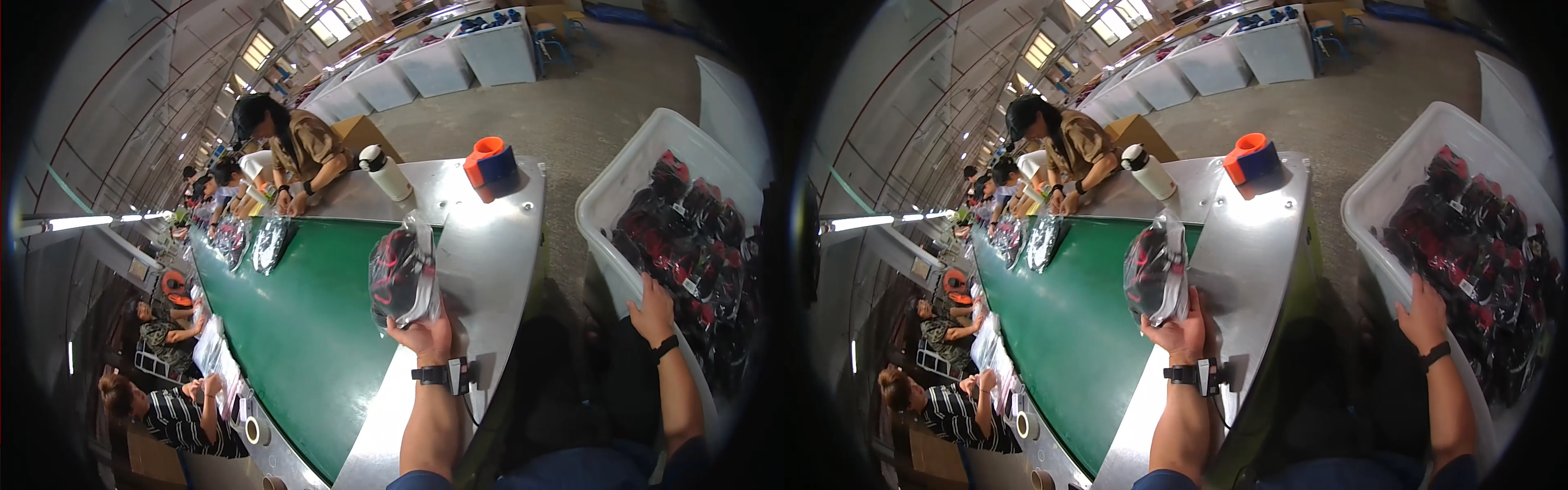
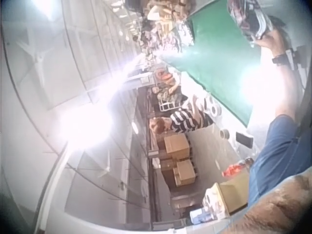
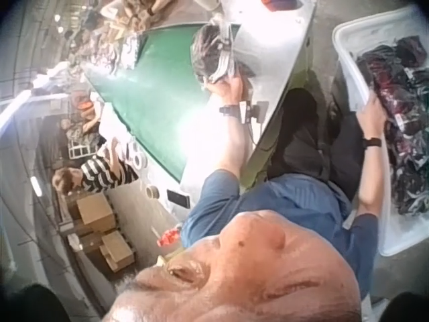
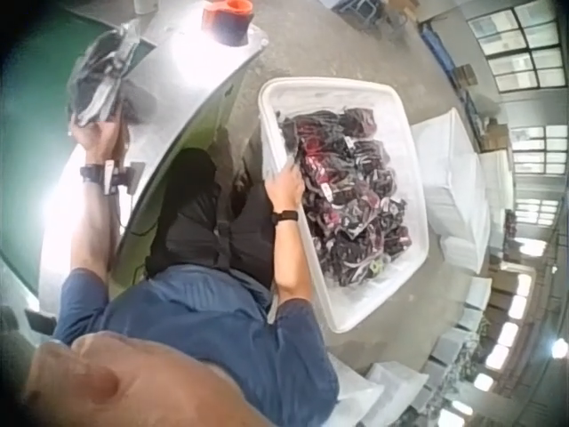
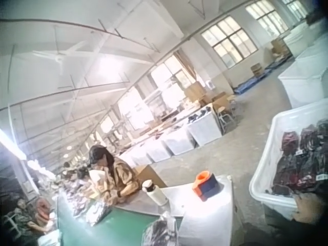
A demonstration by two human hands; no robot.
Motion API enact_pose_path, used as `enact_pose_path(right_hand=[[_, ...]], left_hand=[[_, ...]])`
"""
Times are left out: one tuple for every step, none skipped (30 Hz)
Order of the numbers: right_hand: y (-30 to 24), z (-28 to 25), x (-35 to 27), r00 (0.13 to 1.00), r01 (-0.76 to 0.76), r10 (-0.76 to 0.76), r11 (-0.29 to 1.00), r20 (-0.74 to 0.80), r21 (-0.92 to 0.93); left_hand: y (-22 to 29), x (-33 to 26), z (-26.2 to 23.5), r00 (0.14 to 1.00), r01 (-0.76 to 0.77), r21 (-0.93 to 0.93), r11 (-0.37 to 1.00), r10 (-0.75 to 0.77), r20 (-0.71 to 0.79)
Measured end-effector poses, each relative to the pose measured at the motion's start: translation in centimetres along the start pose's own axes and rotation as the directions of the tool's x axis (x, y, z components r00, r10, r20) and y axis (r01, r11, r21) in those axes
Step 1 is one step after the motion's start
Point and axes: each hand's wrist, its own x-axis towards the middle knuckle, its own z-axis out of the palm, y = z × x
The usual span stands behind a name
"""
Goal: Sort packaged shoes from conveyor line into bulk storage crate.
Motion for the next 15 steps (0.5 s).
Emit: enact_pose_path(right_hand=[[-0.2,0.0,0.0,1.0,0.003,-0.003,1.0,0.0,0.002],[-0.5,-0.2,-0.1,1.0,0.007,-0.007,1.0,0.002,0.005],[-1.1,-0.5,-0.1,1.0,0.007,-0.007,1.0,-0.005,-0.019],[-1.3,-0.5,0.1,1.0,-0.006,0.006,1.0,0.001,-0.024],[-1.3,-0.7,0.0,1.0,-0.003,0.003,1.0,0.004,-0.027],[-1.3,-0.7,0.0,1.0,0.0,0.001,1.0,0.009,-0.031],[-1.0,-0.5,-0.1,1.0,-0.006,0.006,0.999,-0.003,-0.042],[-1.1,-0.6,-0.1,1.0,-0.022,0.023,0.999,0.008,-0.049],[-1.5,-0.9,-0.1,0.999,-0.033,0.034,0.999,0.022,-0.04],[-1.6,-1.3,0.0,0.998,-0.05,0.051,0.998,0.031,-0.035],[-1.7,-1.3,0.0,0.997,-0.069,0.07,0.997,0.036,-0.042],[-1.7,-1.3,-0.1,1.0,-0.031,0.031,0.999,0.0,0.025],[-1.1,-1.5,-0.2,0.999,-0.008,0.012,0.997,-0.046,0.079],[-0.4,-1.3,0.1,0.998,-0.043,0.047,0.997,-0.052,0.063],[1.2,-1.1,0.4,0.999,-0.047,0.052,0.961,-0.011,0.272]], left_hand=[[0.4,0.0,-0.4,0.995,0.048,0.058,0.997,-0.053,0.083],[0.8,0.1,-1.0,0.981,0.091,0.119,0.989,-0.11,0.162],[0.8,0.1,-1.6,0.955,0.106,0.162,0.981,-0.146,0.257],[0.5,-0.1,-1.8,0.955,0.119,0.167,0.979,-0.159,0.25],[0.1,0.2,-1.1,0.96,0.116,0.199,0.973,-0.161,0.227],[-0.3,0.4,-0.6,0.965,0.113,0.232,0.966,-0.162,0.204],[-0.6,0.3,-0.6,0.97,0.114,0.267,0.957,-0.165,0.178],[-1.0,-0.1,-0.9,0.975,0.112,0.302,0.947,-0.164,0.152],[-1.7,-0.8,-1.4,0.979,0.11,0.337,0.935,-0.161,0.127],[-1.8,-1.4,-1.9,0.981,0.115,0.369,0.922,-0.165,0.105],[-2.1,-1.4,-1.6,0.983,0.116,0.403,0.908,-0.164,0.086],[-2.6,-1.0,-1.0,0.984,0.118,0.437,0.892,-0.164,0.068],[-2.5,-2.2,-2.4,0.981,0.139,0.469,0.872,-0.184,0.053],[-2.9,-1.6,-1.3,0.978,0.155,0.499,0.853,-0.203,0.043],[-3.1,-2.0,-1.9,0.971,0.185,0.528,0.829,-0.236,0.031]])
